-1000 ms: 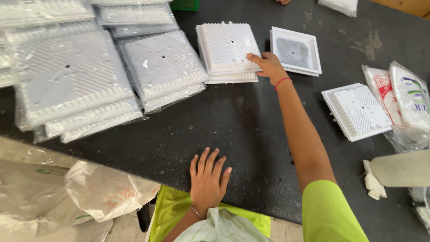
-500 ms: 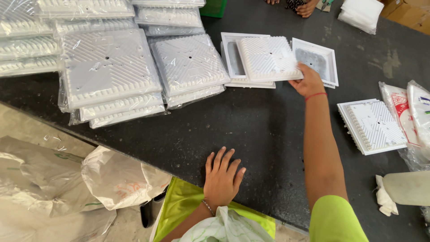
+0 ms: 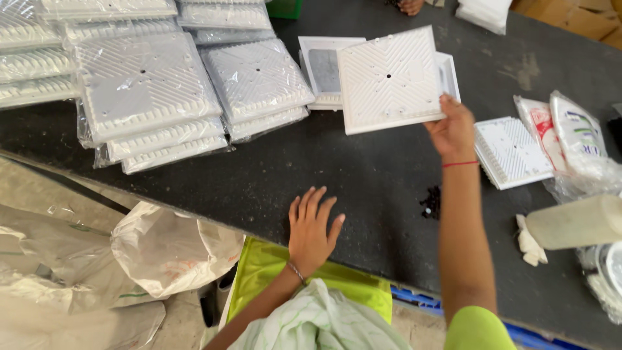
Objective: The person sits at a workbench and unwraps plastic film from white square light fixture panels, then picks small black fasteners from a pile on the table and presses them into holes on the panels, stacking finished panels with others on the bench.
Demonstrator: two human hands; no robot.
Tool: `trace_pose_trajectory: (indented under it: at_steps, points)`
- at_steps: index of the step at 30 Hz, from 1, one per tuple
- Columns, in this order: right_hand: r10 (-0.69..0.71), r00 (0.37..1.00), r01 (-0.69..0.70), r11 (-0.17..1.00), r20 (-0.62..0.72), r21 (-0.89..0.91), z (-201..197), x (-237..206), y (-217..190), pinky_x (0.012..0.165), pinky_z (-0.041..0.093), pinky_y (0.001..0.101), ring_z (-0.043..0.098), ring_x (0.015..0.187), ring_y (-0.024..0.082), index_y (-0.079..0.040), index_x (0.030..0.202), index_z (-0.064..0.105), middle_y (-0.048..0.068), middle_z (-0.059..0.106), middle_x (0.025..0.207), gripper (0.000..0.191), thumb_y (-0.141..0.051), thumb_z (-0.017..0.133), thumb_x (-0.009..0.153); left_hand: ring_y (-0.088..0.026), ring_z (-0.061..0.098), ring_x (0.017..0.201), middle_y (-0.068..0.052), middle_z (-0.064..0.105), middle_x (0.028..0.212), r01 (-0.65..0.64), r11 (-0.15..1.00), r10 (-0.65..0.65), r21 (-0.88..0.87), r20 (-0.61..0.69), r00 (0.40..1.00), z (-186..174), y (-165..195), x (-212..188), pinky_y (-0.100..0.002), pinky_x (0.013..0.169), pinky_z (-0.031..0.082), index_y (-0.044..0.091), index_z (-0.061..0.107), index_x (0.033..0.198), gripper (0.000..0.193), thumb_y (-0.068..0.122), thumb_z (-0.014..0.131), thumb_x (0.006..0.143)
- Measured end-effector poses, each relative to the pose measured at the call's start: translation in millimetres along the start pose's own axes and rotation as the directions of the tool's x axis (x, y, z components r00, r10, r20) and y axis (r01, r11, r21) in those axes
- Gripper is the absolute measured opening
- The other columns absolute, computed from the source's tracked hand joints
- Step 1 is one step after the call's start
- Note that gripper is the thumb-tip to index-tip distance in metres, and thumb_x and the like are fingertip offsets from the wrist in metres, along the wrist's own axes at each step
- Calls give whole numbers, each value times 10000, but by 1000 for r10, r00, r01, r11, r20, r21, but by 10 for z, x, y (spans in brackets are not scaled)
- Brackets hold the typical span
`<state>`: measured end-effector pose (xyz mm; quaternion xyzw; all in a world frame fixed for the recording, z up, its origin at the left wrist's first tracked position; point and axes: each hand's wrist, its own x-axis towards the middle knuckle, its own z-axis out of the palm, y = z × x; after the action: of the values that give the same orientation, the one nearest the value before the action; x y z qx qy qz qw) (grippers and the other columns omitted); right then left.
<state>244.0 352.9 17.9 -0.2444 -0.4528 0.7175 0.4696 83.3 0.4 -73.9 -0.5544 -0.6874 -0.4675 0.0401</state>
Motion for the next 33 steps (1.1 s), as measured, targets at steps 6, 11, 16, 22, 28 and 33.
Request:
trace_pose_trajectory:
  at_steps: [6, 11, 16, 22, 28, 33]
  points:
    - [-28, 1000, 25, 948, -4, -316, -85, -584, -457, 859, 650, 407, 744, 970, 246, 68, 1245, 646, 140, 736, 1116, 245, -69, 550, 1067, -299, 580, 1316, -93, 609, 1391, 92, 894, -102, -438, 1, 995, 33, 10, 302, -416, 1138, 418, 85, 630, 1320, 341, 275, 649, 1036]
    - [-285, 957, 213, 574, 51, -791, 172, -1182, -382, 796, 584, 369, 710, 931, 207, 24, 1273, 673, 131, 718, 1089, 216, -72, 577, 1105, -271, 605, 1231, -162, 561, 1378, 441, 320, -238, -839, 379, 894, 116, 75, 440, -393, 1049, 496, 12, 540, 1419, 498, 328, 601, 1038]
    - [-396, 792, 462, -107, 464, -880, 673, -2205, 188, 808, 566, 425, 696, 936, 386, -32, 1203, 632, 184, 707, 1147, 203, 16, 579, 1013, -278, 555, 1345, -178, 492, 1516, 531, -103, -151, -841, 541, 827, 11, -67, 296, -411, 1135, 457, -27, 375, 1537, 665, 420, 496, 1060]
    - [-232, 807, 528, -130, 543, -840, 1179, -2988, 681, 743, 547, 428, 658, 845, 314, -12, 1222, 642, 130, 659, 967, 276, -14, 658, 947, -278, 598, 1203, -164, 535, 1368, 588, -296, -351, -753, 658, 666, -141, -292, 31, -465, 1089, 503, -12, 477, 1412, 590, 459, 485, 1057]
    - [-226, 827, 520, -42, 515, -853, 1337, -3196, 1016, 812, 533, 419, 657, 948, 308, -22, 1297, 615, 109, 679, 1020, 356, -68, 676, 949, -226, 599, 1200, -119, 593, 1319, 630, -204, -341, -749, 658, 672, -201, -504, -156, -421, 1059, 491, 19, 482, 1399, 442, 279, 551, 1049]
    - [-210, 854, 491, 23, 476, -871, 1433, -3194, 1135, 854, 533, 436, 663, 991, 323, -44, 1292, 618, 122, 693, 1072, 386, -122, 712, 926, -206, 586, 1208, -90, 582, 1333, 627, -145, -378, -765, 629, 680, -118, -574, -218, -428, 1054, 494, 32, 473, 1409, 442, 101, 579, 986]
